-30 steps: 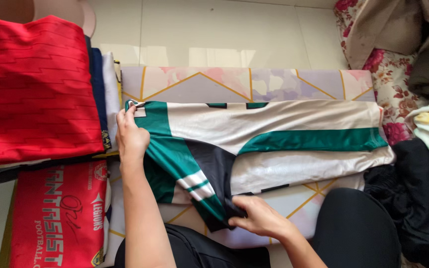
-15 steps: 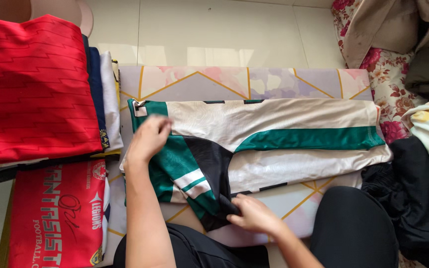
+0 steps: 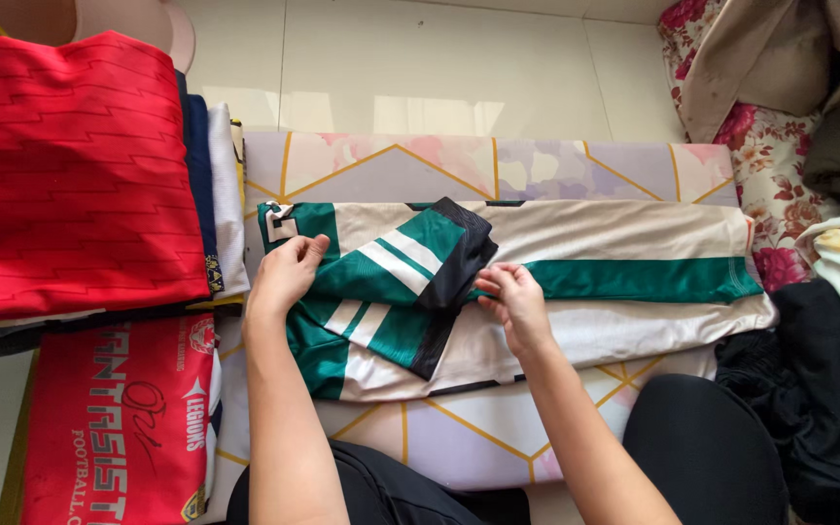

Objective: The person folds a red and white jersey, then a white and green jersey, and finally a black garment. Each item is smoothed, folded into a compact rectangle, and stacked on the left side of the frame.

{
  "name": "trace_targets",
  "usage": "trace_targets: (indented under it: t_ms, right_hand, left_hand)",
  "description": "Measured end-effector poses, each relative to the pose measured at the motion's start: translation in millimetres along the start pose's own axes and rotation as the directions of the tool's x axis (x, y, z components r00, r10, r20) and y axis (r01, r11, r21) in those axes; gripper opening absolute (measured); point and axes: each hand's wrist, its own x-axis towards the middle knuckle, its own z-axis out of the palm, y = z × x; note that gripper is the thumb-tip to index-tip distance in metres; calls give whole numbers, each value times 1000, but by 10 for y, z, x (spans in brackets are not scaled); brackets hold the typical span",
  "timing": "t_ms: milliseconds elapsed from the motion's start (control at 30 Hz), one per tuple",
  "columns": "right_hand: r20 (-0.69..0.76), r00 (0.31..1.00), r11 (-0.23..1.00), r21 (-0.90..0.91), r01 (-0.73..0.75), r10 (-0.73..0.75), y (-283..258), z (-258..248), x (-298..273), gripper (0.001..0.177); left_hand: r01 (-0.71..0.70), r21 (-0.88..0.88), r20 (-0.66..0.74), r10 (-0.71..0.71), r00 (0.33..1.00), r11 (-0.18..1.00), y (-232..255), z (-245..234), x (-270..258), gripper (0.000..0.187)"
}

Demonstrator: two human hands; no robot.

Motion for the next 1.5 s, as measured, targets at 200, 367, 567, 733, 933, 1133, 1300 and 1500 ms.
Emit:
trace_targets:
  t_ms: [200, 367, 567, 733, 933, 1133, 1300, 1500]
  right_hand:
    - [106, 729, 568, -555, 607, -676, 217, 99, 746, 44]
    - [228, 851, 498, -728, 471, -473, -225, 306, 983, 43]
    - [405, 320, 66, -527, 847, -857, -575, 260, -108, 12]
    - [632, 358, 135, -373, 918, -688, -246, 51, -1280, 19]
    - [804, 508, 230, -455, 860, -308, 166, -62, -1883, 17]
    - [781, 433, 41, -466, 884, -450, 300, 77, -1832, 31]
    - [657, 611, 298, -535, 791, -442, 317, 103, -1565, 6]
    - [314, 891, 803, -403, 438, -328, 305, 121, -1061, 15]
  left_hand:
    - [-223, -19, 83, 224, 971, 975, 20, -38, -82, 26]
    - [-315, 118, 90, 306, 948, 942, 75, -40, -127, 24]
    - [-332, 52, 94, 326, 941, 942, 12, -92, -113, 15]
    - [-331, 100, 178, 310, 934, 938, -153, -107, -61, 16]
    - [-306, 179, 118, 288, 950, 935, -197, -47, -49, 16]
    - [-413, 201, -114, 440, 891, 888, -63, 24, -366, 13]
    - [-359, -249, 316, 426, 848, 899, 163, 148, -771, 26]
    - [-546, 324, 679, 212, 703, 773, 677, 749, -1196, 65]
